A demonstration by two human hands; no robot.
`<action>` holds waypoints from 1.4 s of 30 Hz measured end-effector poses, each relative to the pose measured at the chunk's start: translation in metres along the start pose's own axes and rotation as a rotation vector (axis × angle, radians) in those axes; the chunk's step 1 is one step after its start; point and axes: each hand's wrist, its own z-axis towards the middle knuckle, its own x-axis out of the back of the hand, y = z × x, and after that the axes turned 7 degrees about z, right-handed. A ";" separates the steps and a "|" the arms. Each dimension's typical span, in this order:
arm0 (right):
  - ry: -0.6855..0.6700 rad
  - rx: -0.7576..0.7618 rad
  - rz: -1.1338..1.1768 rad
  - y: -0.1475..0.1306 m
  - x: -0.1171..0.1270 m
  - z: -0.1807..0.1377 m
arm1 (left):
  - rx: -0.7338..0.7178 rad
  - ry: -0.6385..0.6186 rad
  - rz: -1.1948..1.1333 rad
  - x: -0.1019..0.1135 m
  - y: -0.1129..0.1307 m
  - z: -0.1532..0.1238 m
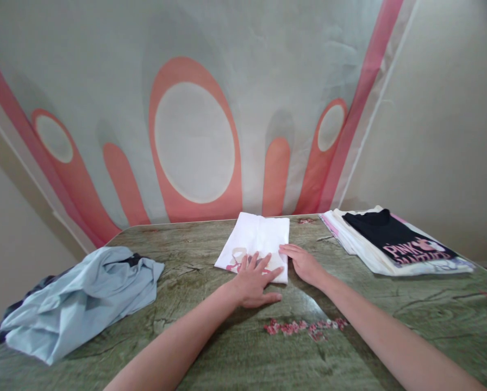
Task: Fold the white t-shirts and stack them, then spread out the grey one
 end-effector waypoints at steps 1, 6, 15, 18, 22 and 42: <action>-0.003 -0.002 -0.002 -0.001 0.000 0.000 | -0.018 0.008 -0.001 0.000 0.001 -0.003; 0.004 -0.008 0.001 -0.004 0.001 0.001 | -0.102 0.092 -0.011 0.001 0.006 -0.012; 0.047 0.034 0.011 -0.014 0.006 0.001 | 0.028 0.242 0.022 0.005 0.011 -0.006; -0.013 0.134 0.002 -0.025 0.007 0.000 | 0.138 0.239 0.089 0.009 0.002 -0.008; -0.132 0.283 0.037 -0.042 0.006 0.000 | 0.272 0.262 0.118 0.012 -0.006 -0.014; 0.333 -0.563 0.153 0.055 0.015 0.029 | 0.192 0.201 0.179 -0.019 -0.009 -0.010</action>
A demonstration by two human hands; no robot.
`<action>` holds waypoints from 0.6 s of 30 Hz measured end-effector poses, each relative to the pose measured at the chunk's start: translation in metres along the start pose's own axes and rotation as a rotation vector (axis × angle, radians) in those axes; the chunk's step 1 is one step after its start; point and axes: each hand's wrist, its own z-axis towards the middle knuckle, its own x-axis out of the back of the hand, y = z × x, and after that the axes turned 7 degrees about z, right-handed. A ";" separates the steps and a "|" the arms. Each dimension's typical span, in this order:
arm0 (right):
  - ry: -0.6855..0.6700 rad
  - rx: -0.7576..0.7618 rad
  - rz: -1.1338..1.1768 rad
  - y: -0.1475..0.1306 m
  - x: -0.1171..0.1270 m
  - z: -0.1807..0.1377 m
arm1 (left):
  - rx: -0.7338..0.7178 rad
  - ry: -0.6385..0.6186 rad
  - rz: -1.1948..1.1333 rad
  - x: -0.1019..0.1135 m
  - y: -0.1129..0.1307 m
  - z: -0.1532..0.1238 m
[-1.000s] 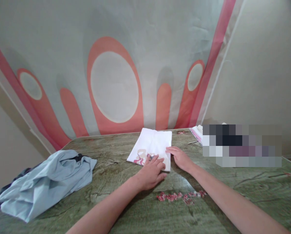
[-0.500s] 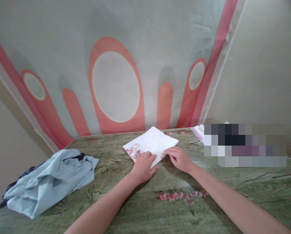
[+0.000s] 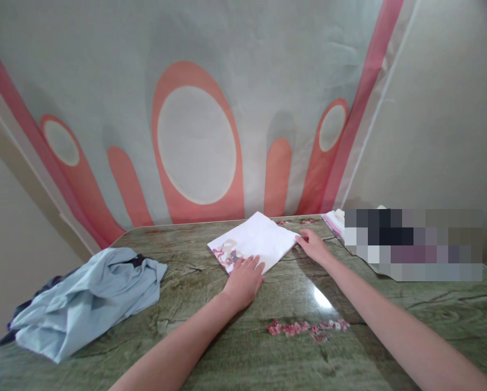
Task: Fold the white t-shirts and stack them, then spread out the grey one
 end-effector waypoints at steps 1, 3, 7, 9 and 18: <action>-0.006 -0.012 0.000 -0.001 -0.002 0.005 | 0.000 0.007 -0.002 0.000 0.001 0.000; -0.015 -0.027 0.008 -0.003 -0.005 0.016 | 0.013 0.024 -0.010 -0.001 0.003 -0.001; -0.025 -0.061 0.031 -0.003 -0.010 0.028 | 0.046 0.045 -0.028 -0.004 0.007 -0.001; -0.014 -0.060 0.047 -0.002 -0.012 0.028 | 0.048 0.047 -0.031 -0.005 0.008 -0.001; 0.007 0.081 0.204 -0.002 -0.016 0.023 | 0.080 0.031 -0.020 -0.008 0.010 0.001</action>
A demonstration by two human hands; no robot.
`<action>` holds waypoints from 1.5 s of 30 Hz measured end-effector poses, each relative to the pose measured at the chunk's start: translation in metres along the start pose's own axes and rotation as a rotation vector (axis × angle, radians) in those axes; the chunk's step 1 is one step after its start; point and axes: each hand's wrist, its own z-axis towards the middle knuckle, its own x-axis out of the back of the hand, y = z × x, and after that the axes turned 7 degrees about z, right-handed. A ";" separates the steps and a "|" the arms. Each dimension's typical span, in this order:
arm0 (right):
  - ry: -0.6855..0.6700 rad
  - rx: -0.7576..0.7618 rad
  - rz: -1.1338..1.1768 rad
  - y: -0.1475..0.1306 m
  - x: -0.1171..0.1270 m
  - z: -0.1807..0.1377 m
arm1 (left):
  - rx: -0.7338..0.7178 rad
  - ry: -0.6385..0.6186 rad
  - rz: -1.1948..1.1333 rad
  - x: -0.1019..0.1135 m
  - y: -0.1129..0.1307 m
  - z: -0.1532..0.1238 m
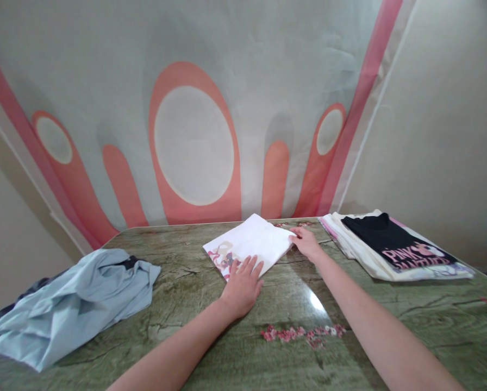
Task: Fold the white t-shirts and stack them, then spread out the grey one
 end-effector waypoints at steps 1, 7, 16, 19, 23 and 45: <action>-0.007 0.022 0.017 -0.002 0.000 0.000 | -0.001 0.001 -0.001 0.000 0.000 0.000; -0.026 0.083 0.001 -0.005 -0.002 -0.002 | 0.000 -0.024 0.005 0.003 0.003 -0.001; 0.001 0.073 -0.240 0.000 0.003 -0.010 | -0.021 -0.041 -0.037 0.006 0.002 -0.001; 0.026 0.102 -0.276 -0.001 0.004 -0.010 | -0.032 -0.024 -0.053 0.008 0.002 -0.003; 0.051 0.223 -0.325 -0.013 0.009 -0.016 | -0.046 -0.017 -0.066 0.011 0.002 -0.005; -0.524 0.245 -0.785 -0.047 -0.020 -0.040 | 0.056 -0.027 -0.039 -0.005 -0.067 0.012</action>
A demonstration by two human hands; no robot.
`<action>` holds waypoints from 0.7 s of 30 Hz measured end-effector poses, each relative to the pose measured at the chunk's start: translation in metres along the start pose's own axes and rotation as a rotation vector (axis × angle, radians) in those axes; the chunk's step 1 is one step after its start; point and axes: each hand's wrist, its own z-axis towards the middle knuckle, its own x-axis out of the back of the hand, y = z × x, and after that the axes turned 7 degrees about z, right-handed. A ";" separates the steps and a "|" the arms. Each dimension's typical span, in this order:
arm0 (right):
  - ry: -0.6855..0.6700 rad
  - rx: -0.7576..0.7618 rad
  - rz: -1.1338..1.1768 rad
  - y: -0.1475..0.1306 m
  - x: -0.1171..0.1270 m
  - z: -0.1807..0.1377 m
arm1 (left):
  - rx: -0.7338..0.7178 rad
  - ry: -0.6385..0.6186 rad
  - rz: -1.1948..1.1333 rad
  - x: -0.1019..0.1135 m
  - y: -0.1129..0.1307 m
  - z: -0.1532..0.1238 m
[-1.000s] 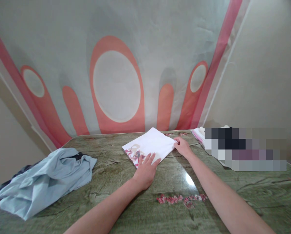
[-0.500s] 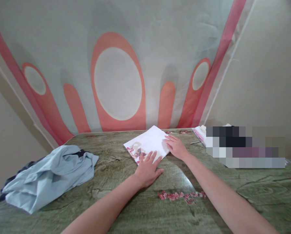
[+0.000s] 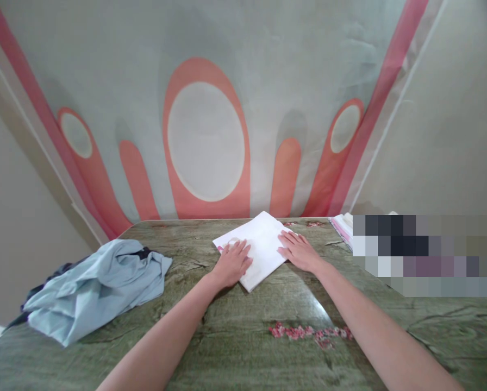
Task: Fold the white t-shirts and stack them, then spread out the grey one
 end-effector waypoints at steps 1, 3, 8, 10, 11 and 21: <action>0.002 0.001 0.001 0.000 -0.001 0.000 | 0.008 0.010 0.018 -0.003 -0.004 0.000; 0.003 -0.005 -0.002 0.002 -0.002 0.001 | 0.027 0.039 0.040 -0.007 -0.006 -0.001; 0.121 -0.121 -0.053 0.010 -0.004 0.001 | 0.072 0.068 0.044 0.002 0.014 -0.008; 0.220 -0.194 -0.087 0.015 -0.004 0.000 | 0.078 0.046 0.031 0.012 0.028 -0.013; 0.270 -0.220 -0.099 0.018 -0.004 0.000 | 0.079 0.032 0.024 0.018 0.036 -0.016; 0.368 -0.231 0.070 0.032 0.002 0.003 | -0.216 0.001 -0.055 0.042 0.057 -0.024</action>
